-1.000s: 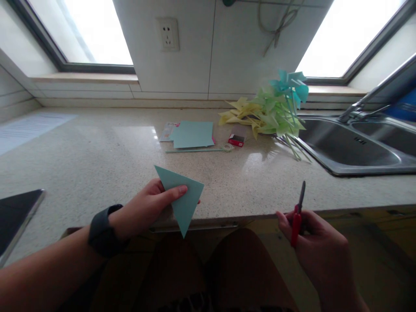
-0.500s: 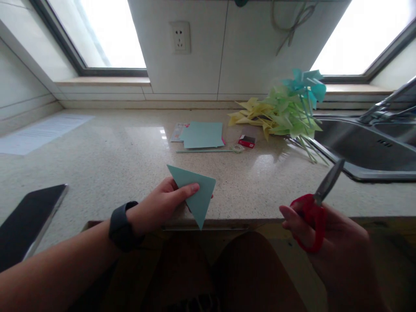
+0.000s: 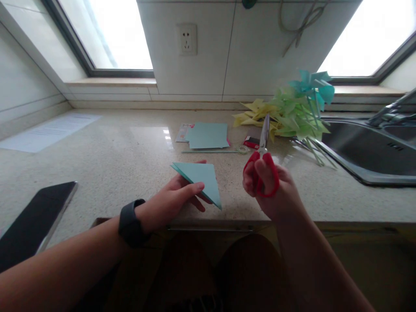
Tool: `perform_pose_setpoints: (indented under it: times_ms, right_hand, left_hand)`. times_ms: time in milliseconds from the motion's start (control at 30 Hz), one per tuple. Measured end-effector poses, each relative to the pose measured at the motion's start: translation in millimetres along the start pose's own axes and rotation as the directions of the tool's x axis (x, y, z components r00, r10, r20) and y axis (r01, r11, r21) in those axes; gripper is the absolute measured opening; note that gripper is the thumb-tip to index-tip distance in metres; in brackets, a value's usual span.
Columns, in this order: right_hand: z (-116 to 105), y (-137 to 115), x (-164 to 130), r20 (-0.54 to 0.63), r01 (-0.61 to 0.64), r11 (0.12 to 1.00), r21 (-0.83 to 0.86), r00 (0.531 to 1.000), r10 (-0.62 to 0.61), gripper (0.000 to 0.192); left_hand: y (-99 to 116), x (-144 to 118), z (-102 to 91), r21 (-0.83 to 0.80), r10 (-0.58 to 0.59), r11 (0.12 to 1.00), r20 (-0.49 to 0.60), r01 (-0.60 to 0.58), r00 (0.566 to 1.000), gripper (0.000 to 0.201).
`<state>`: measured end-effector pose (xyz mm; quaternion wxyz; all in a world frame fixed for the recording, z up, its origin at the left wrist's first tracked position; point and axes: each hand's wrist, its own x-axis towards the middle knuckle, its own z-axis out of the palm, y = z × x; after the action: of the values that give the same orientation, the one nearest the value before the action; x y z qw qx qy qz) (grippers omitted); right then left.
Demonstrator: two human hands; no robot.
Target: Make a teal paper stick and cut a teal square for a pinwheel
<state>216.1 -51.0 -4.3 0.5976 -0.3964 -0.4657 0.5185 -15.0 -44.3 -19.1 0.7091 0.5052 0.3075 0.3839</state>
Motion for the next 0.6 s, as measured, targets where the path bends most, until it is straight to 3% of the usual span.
perform_pose_setpoints:
  times_ms: [167,300,433,600]
  right_hand:
    - [-7.9,-4.1,33.9,-0.042,-0.022,0.923,0.383,0.998,0.041,0.036]
    - [-16.7,-11.3,42.1,0.022,-0.057,0.846,0.530,0.998,0.053,0.039]
    - [-24.3,-12.0,38.3,-0.059,0.035,0.876,0.481,0.998,-0.008,0.039]
    - [-32.8,-7.2,29.3,-0.219,0.189,0.970,0.151,0.964,-0.154,0.042]
  left_hand:
    - [-1.2,1.2,-0.1,0.010,0.010,1.000,0.005,-0.010,1.000,0.073]
    - [-0.2,0.1,0.7,0.024,0.008,1.000,0.014,-0.008,1.000,0.073]
    - [1.5,-0.5,2.0,0.050,-0.003,0.999,0.001,0.003,1.000,0.072]
    - [1.5,0.8,1.6,0.059,0.007,0.998,0.007,-0.007,1.000,0.070]
